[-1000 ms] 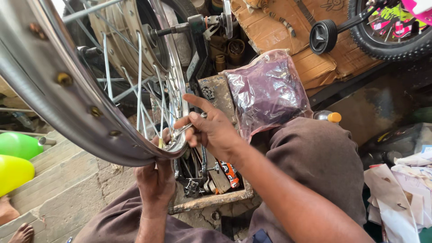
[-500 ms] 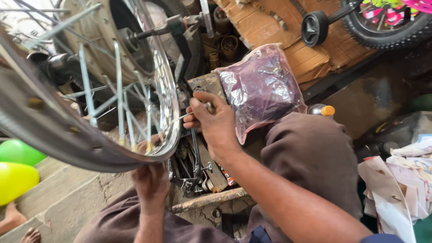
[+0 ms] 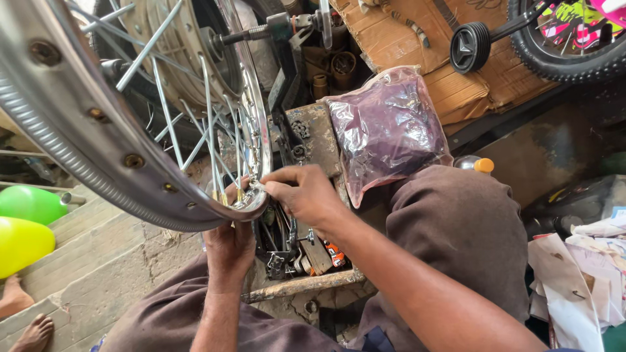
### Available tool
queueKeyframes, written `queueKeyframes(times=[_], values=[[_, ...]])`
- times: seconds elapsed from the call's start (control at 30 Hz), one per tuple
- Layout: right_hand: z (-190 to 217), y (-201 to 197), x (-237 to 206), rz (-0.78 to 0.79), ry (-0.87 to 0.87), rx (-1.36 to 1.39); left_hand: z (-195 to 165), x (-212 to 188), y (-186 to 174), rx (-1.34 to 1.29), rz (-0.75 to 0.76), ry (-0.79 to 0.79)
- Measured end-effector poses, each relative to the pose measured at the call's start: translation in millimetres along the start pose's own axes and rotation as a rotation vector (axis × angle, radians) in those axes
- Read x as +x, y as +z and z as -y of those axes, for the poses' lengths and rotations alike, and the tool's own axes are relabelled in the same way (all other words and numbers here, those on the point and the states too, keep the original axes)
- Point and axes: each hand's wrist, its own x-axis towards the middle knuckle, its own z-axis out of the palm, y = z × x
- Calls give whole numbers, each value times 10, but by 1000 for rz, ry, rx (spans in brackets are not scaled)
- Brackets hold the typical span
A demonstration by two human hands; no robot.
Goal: The person uses a spoke wrench to tighten and loosen the nipples on a bicycle wheel mounted in a truing stand. They rotate the wheel periodically to access different spokes and continue adjusting tension across the rim.
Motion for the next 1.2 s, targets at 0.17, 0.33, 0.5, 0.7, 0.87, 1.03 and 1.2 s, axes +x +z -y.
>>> queueKeyframes(times=[0.17, 0.33, 0.5, 0.7, 0.87, 1.03, 1.2], values=[[51, 107, 66, -89, -417, -499, 142, 46, 52, -944, -150, -358], [240, 122, 201, 71, -271, -511, -128, 75, 72, -826, -210, -193], [446, 88, 298, 138, -224, -703, -623, 190, -2, 195, -113, 27], [490, -2, 278, 263, -51, -494, -842, 245, -95, 359, -131, 172], [588, 81, 215, 270, -162, -581, -1044, 267, -114, 448, -133, 131], [1175, -11, -30, 459, -278, -441, -1579, 481, -169, 435, -367, 309], [1505, 103, 214, 552, -96, 255, -2137, 1208, -334, 441, -426, 401]])
